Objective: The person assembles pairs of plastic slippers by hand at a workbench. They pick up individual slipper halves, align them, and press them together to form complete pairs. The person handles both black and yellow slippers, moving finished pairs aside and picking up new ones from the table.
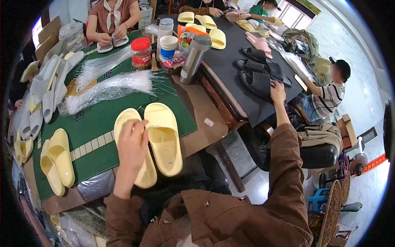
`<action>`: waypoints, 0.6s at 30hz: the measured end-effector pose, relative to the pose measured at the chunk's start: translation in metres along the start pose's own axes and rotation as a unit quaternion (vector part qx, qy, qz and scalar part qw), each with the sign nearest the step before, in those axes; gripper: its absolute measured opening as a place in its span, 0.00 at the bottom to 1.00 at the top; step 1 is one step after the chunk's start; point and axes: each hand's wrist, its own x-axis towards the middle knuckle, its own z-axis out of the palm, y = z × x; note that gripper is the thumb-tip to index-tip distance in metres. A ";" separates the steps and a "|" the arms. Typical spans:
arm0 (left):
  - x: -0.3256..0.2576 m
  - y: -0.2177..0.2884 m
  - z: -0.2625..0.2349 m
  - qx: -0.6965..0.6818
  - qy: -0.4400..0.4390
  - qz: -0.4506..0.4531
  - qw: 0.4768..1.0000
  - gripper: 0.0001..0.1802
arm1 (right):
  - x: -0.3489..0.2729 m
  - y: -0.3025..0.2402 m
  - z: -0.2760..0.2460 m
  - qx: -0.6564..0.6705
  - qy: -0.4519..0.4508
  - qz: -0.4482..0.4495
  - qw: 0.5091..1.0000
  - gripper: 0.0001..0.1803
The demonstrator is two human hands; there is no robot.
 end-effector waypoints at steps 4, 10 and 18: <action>-0.024 0.022 -0.005 0.046 -0.131 -0.061 0.988 0.23 | 0.013 -0.017 0.020 -0.049 -0.009 -0.082 0.995 0.22; -0.044 0.016 0.019 0.104 -0.132 -0.045 0.985 0.27 | 0.041 -0.026 0.041 -0.082 -0.045 -0.076 0.993 0.21; -0.054 0.007 0.052 0.210 -0.110 -0.101 0.966 0.36 | 0.007 -0.059 0.021 -0.016 -0.107 -0.131 0.985 0.26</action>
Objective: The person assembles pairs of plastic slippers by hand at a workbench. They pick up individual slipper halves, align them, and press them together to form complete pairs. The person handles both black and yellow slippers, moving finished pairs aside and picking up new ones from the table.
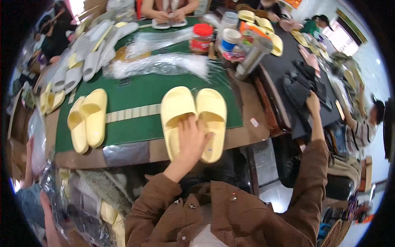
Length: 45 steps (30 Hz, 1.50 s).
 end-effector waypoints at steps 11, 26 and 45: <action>0.002 -0.055 -0.003 -0.005 0.079 0.004 0.997 0.24 | -0.174 -0.123 -0.053 0.180 -0.032 -0.195 0.964 0.10; -0.051 -0.324 -0.097 0.154 0.109 -0.226 0.956 0.21 | -0.238 -0.324 0.012 0.189 -0.198 -0.255 0.927 0.19; 0.012 -0.134 -0.080 -0.125 0.045 0.008 0.991 0.23 | -0.248 -0.312 0.046 0.564 -0.276 -0.214 0.748 0.08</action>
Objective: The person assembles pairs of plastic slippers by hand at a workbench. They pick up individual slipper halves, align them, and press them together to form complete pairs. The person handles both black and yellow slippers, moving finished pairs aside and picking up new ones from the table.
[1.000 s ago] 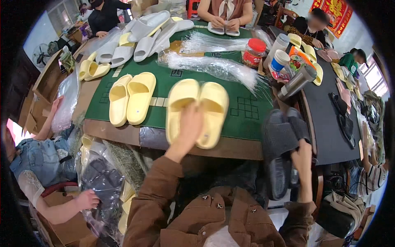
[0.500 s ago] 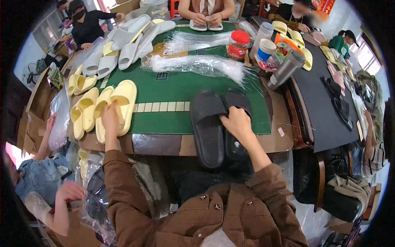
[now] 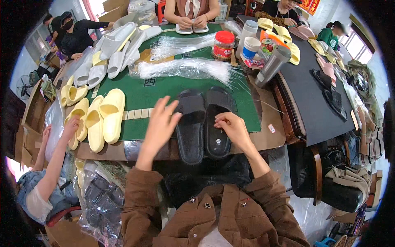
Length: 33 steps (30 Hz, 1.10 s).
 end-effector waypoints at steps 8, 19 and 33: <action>0.040 0.037 0.055 0.108 -0.006 0.112 0.988 0.35 | -0.021 -0.041 -0.030 -0.033 0.033 -0.020 0.999 0.09; 0.067 0.034 0.072 0.006 -0.062 0.140 0.988 0.30 | -0.052 -0.106 -0.035 -0.036 0.022 -0.117 0.992 0.13; 0.038 0.060 0.071 -0.039 0.073 0.168 0.982 0.16 | -0.059 -0.148 -0.045 0.491 0.042 -0.314 0.811 0.07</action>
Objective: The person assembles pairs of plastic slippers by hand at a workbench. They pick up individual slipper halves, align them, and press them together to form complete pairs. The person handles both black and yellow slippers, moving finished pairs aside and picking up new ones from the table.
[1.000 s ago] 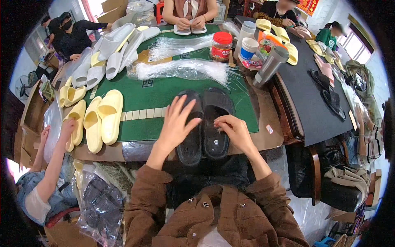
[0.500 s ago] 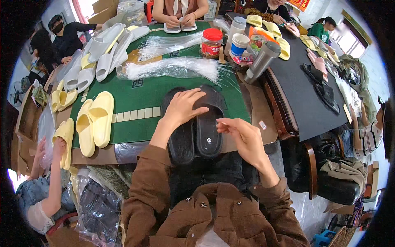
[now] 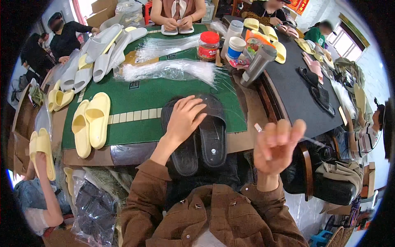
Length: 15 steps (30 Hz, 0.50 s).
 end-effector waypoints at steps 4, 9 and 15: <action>-0.011 0.021 -0.025 -0.112 0.041 -0.064 0.991 0.12 | 0.001 -0.011 -0.001 0.051 0.026 -0.030 0.998 0.07; -0.046 0.046 -0.058 -0.560 -0.104 -0.321 0.757 0.19 | -0.021 -0.002 -0.012 -0.071 -0.041 0.093 0.992 0.06; -0.058 0.068 -0.058 -0.681 -0.043 -0.370 0.631 0.25 | -0.079 0.007 -0.019 -0.057 -0.085 0.403 0.909 0.09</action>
